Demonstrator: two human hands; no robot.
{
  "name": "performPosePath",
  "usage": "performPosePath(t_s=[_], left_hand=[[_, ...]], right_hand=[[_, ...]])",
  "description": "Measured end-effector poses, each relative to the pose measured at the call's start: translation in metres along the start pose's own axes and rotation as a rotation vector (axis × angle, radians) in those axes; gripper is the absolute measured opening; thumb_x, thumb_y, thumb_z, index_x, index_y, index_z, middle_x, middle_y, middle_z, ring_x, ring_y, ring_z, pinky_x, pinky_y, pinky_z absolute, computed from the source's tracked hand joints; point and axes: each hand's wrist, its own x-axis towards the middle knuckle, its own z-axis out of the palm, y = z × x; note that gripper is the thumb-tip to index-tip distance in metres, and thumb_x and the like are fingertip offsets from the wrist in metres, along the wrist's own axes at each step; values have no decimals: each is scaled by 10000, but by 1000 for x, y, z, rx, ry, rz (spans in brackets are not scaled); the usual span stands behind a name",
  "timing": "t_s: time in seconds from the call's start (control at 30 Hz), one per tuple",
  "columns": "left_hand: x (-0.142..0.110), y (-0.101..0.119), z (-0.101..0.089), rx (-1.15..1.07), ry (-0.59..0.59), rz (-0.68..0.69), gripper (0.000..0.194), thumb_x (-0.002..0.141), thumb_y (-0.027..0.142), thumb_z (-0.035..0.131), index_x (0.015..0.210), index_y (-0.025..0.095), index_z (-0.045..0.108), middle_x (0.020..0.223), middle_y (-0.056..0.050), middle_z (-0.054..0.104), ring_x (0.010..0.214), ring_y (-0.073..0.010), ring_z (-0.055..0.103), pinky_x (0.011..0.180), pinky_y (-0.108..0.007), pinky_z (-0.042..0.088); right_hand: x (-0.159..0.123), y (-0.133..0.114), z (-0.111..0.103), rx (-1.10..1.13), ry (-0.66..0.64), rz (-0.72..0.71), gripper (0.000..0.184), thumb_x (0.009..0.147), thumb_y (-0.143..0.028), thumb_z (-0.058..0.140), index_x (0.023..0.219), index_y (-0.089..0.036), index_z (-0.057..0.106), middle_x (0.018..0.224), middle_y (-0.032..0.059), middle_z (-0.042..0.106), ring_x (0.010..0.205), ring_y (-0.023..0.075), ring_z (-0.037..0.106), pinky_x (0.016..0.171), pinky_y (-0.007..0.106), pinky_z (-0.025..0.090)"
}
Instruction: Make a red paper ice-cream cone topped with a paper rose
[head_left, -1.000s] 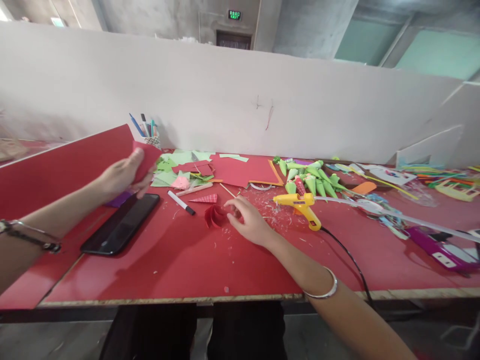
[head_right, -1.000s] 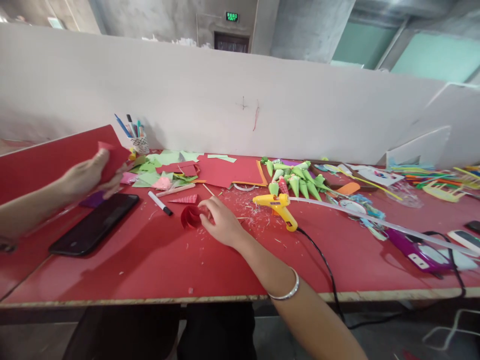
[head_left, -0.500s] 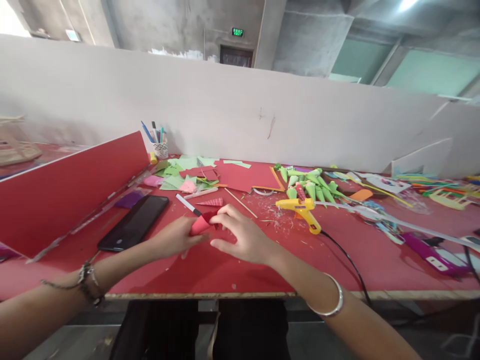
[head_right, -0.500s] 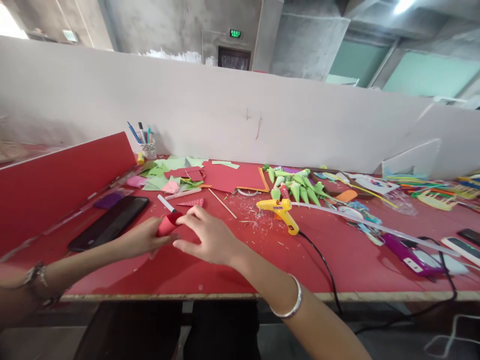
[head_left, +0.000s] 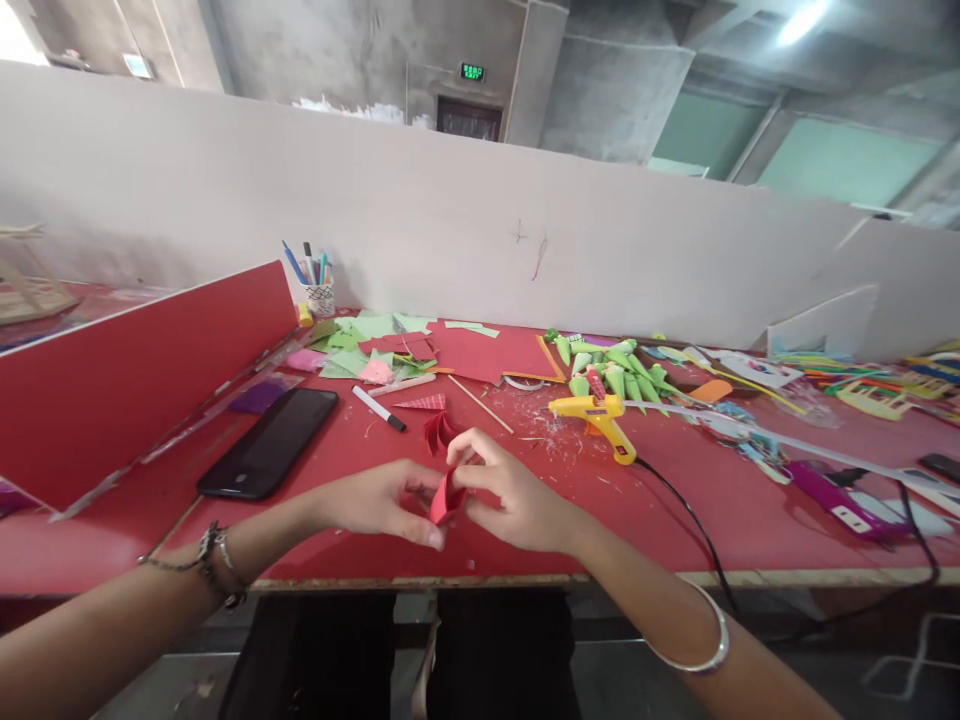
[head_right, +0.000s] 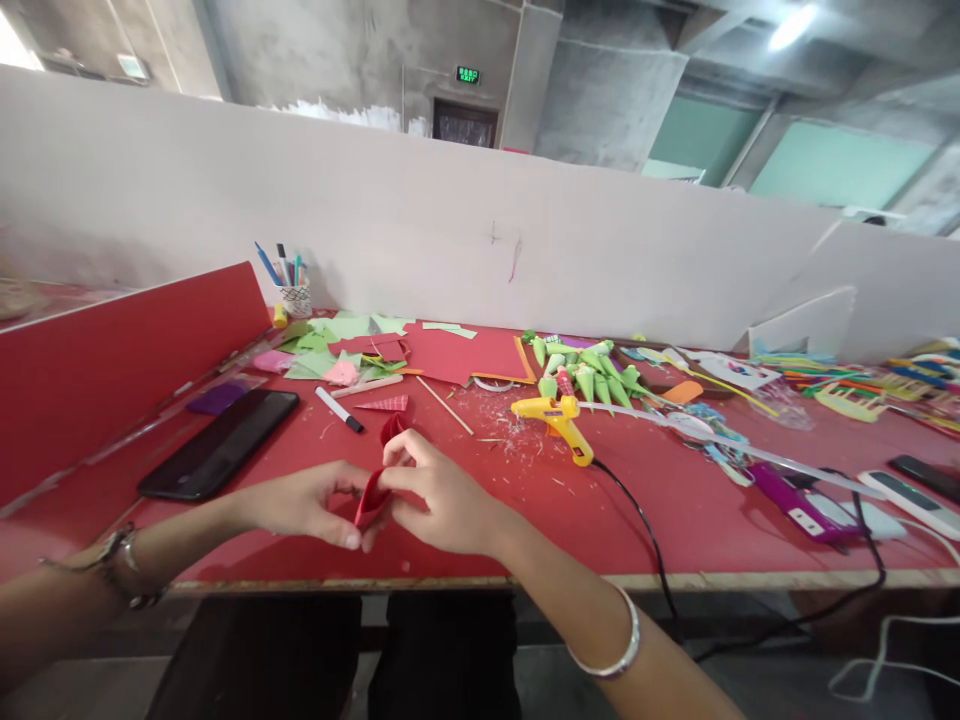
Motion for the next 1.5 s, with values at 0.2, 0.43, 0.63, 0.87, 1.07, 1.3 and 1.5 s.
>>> performPosePath(t_s=[0.2,0.43,0.63,0.87,1.07,1.3,1.5], left_hand=[[0,-10,-2,43,83,-19,219,721,328,614,735,110,620,691,-43,636,640,-124,571,620,-219,440],[-3,-12,-5,275,184,62,239,750,344,574,807,114,607,768,-19,602,708,-129,521,633,-206,392],[0,-15,-2,275,274,-7,263,766,372,529,725,112,535,632,10,532,570,-95,456,518,-187,349],[-3,-15,-7,501,359,-83,303,753,421,519,765,121,558,609,20,506,537,-87,405,495,-190,316],[-3,-16,-10,422,375,-79,296,768,416,495,780,125,551,624,22,494,550,-87,418,496,-183,326],[-1,-20,-18,540,417,-38,306,760,407,519,895,139,581,734,-9,587,632,-115,496,550,-192,368],[5,-14,-8,579,322,47,244,777,371,515,848,148,585,764,-19,618,671,-129,544,606,-206,392]], right_hand=[[-1,-4,0,-35,0,31,110,724,-85,489,787,-176,496,1006,46,404,917,129,473,833,258,403],[-2,-5,-1,5,-39,59,138,795,-279,526,887,-178,545,993,36,442,869,117,489,803,241,399],[12,-1,-1,-73,-28,70,192,836,-294,469,714,-161,533,794,3,443,695,94,460,629,212,380],[4,1,-4,-39,66,131,91,817,-235,474,889,-189,504,830,4,500,719,100,480,660,228,393],[-35,12,-32,-157,65,327,65,812,-242,451,772,-191,457,764,-2,525,687,110,488,635,236,386],[-109,50,-75,-621,-31,788,317,781,-386,454,541,-197,368,502,-26,454,476,117,428,464,227,261],[-139,94,-98,-724,353,898,344,655,-506,556,819,-218,463,760,32,587,650,182,559,523,253,378]])
